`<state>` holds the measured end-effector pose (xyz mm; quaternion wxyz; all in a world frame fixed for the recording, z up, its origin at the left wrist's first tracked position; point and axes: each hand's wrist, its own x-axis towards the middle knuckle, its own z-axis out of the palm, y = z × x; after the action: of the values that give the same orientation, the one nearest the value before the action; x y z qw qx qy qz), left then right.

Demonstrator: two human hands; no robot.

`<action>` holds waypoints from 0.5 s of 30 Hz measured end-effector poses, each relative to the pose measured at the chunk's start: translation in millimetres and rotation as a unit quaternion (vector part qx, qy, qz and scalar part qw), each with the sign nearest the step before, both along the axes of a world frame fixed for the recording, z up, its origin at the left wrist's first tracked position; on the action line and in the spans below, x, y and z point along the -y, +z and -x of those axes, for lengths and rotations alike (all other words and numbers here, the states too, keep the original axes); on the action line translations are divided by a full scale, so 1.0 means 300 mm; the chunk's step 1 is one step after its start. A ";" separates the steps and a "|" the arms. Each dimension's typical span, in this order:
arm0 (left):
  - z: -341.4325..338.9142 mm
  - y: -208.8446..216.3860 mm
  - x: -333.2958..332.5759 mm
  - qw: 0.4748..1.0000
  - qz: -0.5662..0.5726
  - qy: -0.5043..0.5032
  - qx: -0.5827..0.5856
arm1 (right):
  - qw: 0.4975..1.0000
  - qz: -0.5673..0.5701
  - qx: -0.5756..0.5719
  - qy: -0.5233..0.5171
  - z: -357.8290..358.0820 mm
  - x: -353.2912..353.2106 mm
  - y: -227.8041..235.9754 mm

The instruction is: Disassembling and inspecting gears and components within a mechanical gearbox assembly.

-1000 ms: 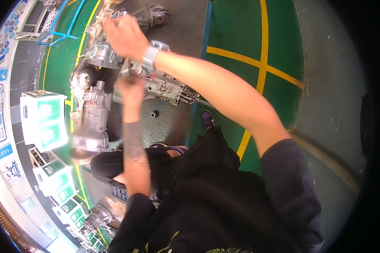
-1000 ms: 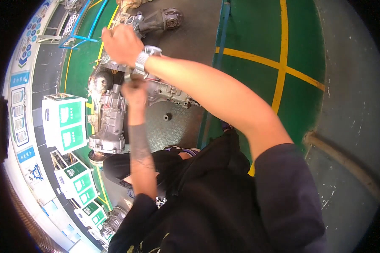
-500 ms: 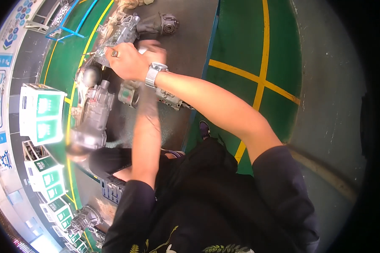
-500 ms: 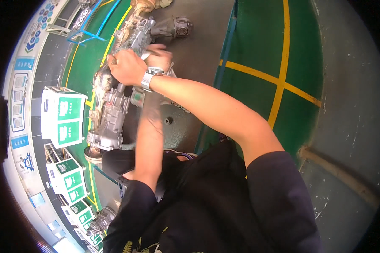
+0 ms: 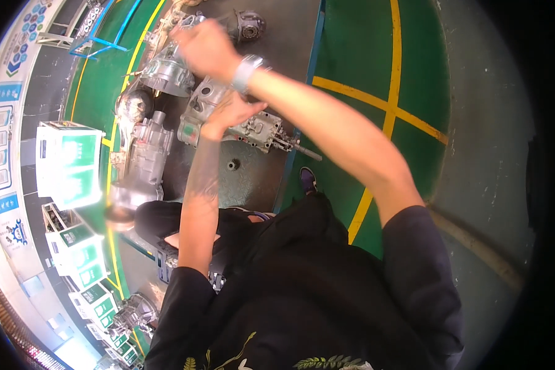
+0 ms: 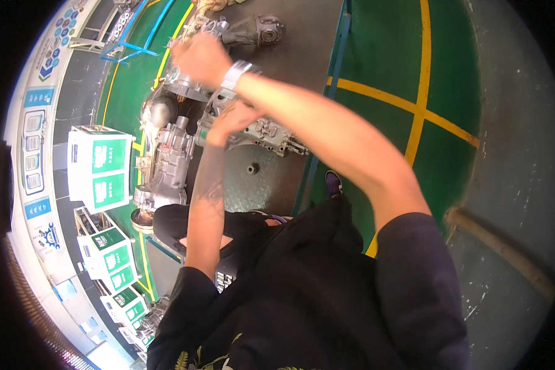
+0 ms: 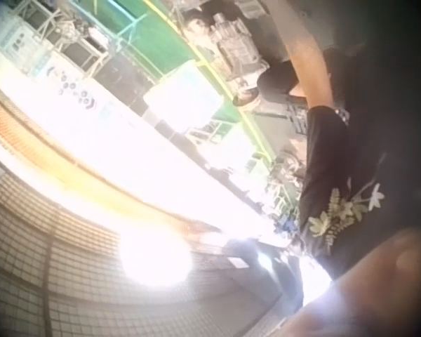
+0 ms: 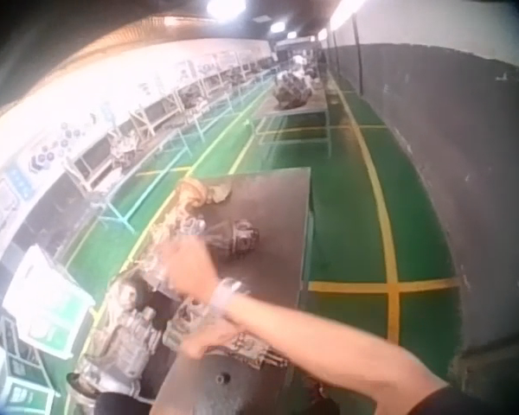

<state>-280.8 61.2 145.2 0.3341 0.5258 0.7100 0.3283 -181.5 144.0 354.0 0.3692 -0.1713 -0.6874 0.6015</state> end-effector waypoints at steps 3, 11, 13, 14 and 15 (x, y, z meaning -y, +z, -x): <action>-0.130 0.327 0.141 0.989 -0.139 0.001 -0.039 | 0.966 -0.037 -0.102 -0.233 -0.204 -0.223 -0.103; -0.070 -0.033 0.059 0.884 0.142 0.083 -0.438 | 0.931 0.221 -0.239 -0.163 -0.383 -0.222 -0.245; -0.041 -0.139 0.073 0.845 0.135 0.107 -0.507 | 0.901 0.274 -0.246 -0.230 -0.415 -0.217 -0.274; -0.070 -0.155 0.077 0.857 0.140 0.099 -0.485 | 0.894 0.284 -0.259 -0.233 -0.470 -0.217 -0.303; -0.098 -0.172 0.067 0.860 0.146 0.092 -0.479 | 0.887 0.292 -0.270 -0.235 -0.531 -0.226 -0.333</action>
<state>-251.5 41.1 93.7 -0.0062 0.4958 0.8673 -0.0427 -22.4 211.8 254.1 0.6048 -0.2590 -0.2934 0.6936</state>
